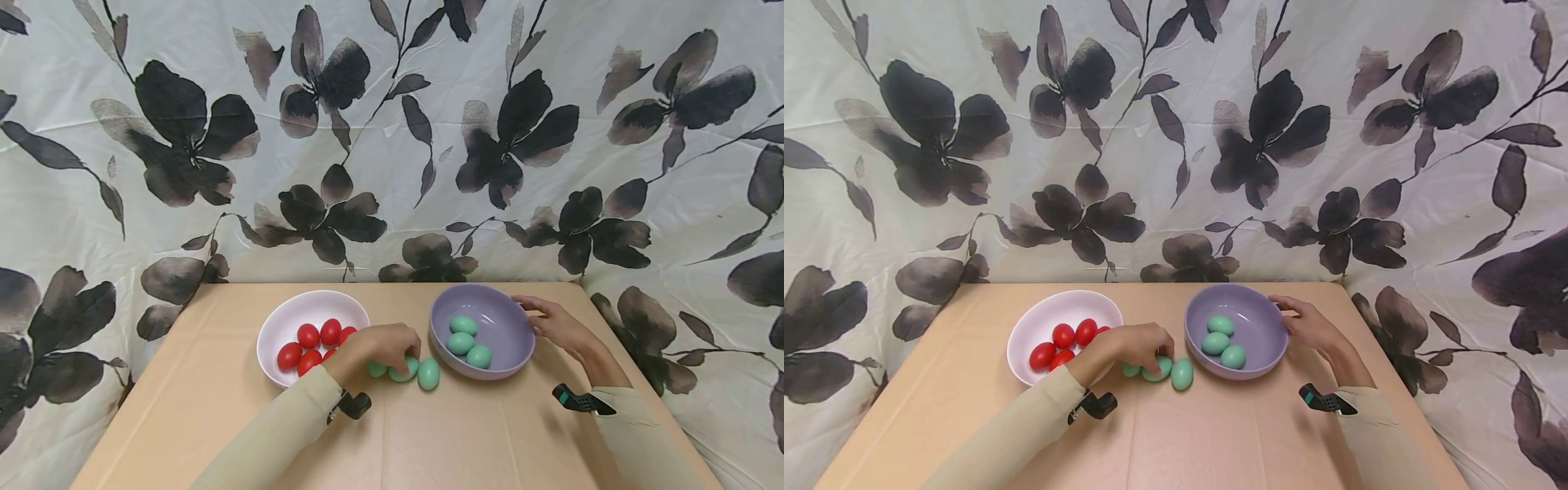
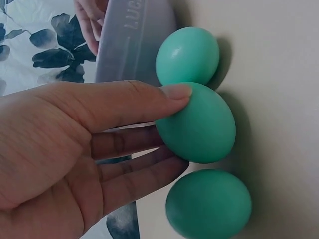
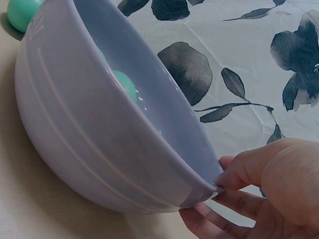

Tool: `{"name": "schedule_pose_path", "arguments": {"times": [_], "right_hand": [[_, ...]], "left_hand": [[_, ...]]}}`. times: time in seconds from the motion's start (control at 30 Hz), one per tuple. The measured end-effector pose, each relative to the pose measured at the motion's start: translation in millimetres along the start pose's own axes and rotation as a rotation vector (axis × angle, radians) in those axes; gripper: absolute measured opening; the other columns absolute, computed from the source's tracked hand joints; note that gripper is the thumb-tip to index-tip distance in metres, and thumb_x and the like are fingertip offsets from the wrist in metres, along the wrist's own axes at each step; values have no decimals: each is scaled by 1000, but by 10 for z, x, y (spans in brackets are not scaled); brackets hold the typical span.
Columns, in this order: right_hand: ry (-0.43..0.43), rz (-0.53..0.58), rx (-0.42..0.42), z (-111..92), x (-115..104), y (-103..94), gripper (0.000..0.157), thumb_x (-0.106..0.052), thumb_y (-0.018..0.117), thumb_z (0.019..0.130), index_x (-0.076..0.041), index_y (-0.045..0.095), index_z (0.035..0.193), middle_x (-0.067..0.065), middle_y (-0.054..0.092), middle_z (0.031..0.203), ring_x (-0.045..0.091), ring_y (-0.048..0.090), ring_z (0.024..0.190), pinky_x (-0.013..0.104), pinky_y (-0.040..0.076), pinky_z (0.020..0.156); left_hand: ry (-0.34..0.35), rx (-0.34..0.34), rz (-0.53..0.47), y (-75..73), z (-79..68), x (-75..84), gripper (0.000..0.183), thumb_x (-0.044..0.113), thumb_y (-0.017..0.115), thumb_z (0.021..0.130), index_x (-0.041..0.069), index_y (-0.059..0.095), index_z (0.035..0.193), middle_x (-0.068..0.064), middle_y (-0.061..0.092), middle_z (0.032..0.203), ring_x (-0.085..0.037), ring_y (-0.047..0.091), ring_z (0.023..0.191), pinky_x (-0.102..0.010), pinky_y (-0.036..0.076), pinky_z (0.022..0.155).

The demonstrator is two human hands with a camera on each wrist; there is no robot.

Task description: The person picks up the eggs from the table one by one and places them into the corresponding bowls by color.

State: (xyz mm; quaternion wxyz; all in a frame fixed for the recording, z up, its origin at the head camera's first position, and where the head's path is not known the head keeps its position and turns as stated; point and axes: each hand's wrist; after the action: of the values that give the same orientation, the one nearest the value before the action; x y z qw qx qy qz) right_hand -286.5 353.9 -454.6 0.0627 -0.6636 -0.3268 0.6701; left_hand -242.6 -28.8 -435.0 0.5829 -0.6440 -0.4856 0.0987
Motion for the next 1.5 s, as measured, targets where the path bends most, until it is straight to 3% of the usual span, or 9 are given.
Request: {"name": "schedule_pose_path", "arguments": {"times": [0.5,0.7,0.9,1.07,1.5], "right_hand": [[-10,1,1,-20,-3,3,55,-4,49,101,-5,38,155,30,41,152,49,53,129,57,52,101],[-16,-2,5,-29,-4,8,54,-3,49,101,-5,39,154,30,43,151,49,54,127,53,55,98],[-7,-13,3,-29,-11,6,54,-6,49,103,-5,38,155,29,41,153,51,51,130,56,53,100],[-11,-9,9,-21,-9,0,54,-4,48,102,-5,39,155,30,42,151,50,53,128,57,53,100],[-13,14,5,-9,-3,-5,54,-3,49,101,-4,39,154,31,41,150,48,54,128,55,53,101]], "left_hand": [[131,95,-25,-152,-32,-54,26,6,79,82,11,72,107,4,67,99,-15,60,96,-24,53,89],[143,145,-111,-180,-63,-69,30,5,77,83,10,72,112,3,69,105,-14,64,101,-26,55,93],[153,213,-174,-193,-79,-66,33,6,76,84,11,71,116,5,69,108,-14,65,105,-29,54,96],[179,264,-232,-198,-61,-60,32,5,75,84,10,71,115,5,69,107,-16,65,106,-37,55,99],[213,387,-377,-145,19,-12,33,11,72,87,12,67,120,3,67,117,-17,64,113,-38,54,101]]}}
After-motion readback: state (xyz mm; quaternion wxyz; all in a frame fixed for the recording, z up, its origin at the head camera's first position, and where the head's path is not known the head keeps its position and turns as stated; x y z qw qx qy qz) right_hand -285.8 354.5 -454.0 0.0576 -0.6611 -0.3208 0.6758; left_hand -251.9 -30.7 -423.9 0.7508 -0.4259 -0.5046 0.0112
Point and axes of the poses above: each hand's wrist, its own z-axis towards the middle knuckle, its own y-axis out of the palm, x = y × z
